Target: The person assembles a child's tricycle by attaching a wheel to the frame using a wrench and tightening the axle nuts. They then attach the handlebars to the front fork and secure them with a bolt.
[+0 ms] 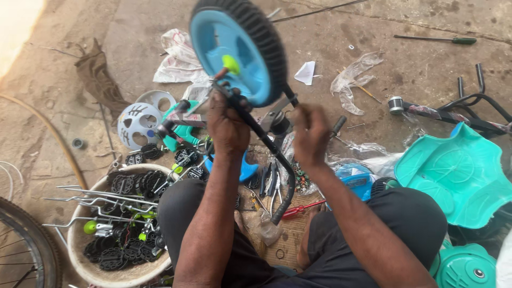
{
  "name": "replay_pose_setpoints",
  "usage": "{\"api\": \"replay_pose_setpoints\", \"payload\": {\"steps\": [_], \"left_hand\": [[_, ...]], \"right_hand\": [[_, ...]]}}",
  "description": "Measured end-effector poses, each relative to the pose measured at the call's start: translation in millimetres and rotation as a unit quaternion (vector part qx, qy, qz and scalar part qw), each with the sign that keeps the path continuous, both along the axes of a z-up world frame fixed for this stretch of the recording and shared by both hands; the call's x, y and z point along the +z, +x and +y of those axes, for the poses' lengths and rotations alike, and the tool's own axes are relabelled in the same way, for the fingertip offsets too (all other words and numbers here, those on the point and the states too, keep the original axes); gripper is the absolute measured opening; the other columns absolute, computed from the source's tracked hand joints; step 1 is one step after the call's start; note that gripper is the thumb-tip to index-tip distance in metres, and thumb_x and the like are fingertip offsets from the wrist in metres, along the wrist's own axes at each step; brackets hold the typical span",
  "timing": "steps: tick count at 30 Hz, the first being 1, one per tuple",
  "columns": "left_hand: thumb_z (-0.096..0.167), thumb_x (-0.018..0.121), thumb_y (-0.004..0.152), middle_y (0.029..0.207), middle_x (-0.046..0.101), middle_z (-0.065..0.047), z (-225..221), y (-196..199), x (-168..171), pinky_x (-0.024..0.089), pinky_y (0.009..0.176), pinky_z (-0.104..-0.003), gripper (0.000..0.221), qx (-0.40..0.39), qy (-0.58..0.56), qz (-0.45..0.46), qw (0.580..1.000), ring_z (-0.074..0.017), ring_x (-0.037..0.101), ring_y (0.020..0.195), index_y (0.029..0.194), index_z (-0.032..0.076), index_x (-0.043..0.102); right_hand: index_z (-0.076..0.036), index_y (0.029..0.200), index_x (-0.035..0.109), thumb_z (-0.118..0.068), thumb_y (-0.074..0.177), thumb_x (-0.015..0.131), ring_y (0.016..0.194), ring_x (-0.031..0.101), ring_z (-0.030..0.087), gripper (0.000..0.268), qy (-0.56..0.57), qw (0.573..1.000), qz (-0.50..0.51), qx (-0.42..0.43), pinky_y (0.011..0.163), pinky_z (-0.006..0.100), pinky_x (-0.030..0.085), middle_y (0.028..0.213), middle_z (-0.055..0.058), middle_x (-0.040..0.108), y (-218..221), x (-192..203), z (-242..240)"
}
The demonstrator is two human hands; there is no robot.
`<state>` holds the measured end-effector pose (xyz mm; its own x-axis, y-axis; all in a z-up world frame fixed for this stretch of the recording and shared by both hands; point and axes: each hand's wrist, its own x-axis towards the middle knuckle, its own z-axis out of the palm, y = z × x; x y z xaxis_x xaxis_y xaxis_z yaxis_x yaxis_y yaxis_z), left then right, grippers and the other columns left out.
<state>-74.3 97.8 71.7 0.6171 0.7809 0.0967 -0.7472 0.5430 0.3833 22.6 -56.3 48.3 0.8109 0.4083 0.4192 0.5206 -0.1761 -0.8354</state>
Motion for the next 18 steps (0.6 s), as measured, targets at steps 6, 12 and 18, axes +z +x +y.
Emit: {"api": "replay_pose_setpoints", "payload": {"steps": [6,12,18], "left_hand": [[0.034,0.044,0.114,0.096,0.056,-0.004,2.4,-21.0,4.8,0.047,0.070,-0.029,0.042,0.043,0.011,0.039,0.998,-0.0143,0.053,0.077,0.147,0.008,0.051],[0.035,0.040,0.114,0.094,0.057,-0.006,-15.0,-69.7,3.7,0.051,0.070,-0.032,0.042,0.088,0.010,0.093,0.992,-0.0169,0.057,0.077,0.144,0.007,0.052],[0.036,0.036,0.116,0.086,0.063,-0.011,-39.3,-87.8,-14.2,0.055,0.071,-0.036,0.038,0.150,0.100,0.184,0.966,-0.0198,0.063,0.075,0.121,0.002,0.054]], "right_hand": [[0.002,0.126,0.061,-0.026,0.098,0.072,0.099,0.068,0.035,0.042,-0.099,0.966,-0.173,0.162,0.086,0.043,0.053,0.110,0.020,0.068,-43.5,-0.5,7.3],[-0.003,0.131,0.065,-0.017,0.098,0.070,0.086,0.069,0.032,0.036,-0.111,0.951,-0.148,0.247,0.070,0.043,0.055,0.098,0.015,0.071,-86.4,-4.5,-1.1],[0.003,0.136,0.058,-0.019,0.093,0.077,0.068,0.063,0.026,0.052,-0.128,0.918,-0.248,0.280,0.056,0.039,0.050,0.084,0.011,0.062,-95.5,-14.5,-17.4]]}}
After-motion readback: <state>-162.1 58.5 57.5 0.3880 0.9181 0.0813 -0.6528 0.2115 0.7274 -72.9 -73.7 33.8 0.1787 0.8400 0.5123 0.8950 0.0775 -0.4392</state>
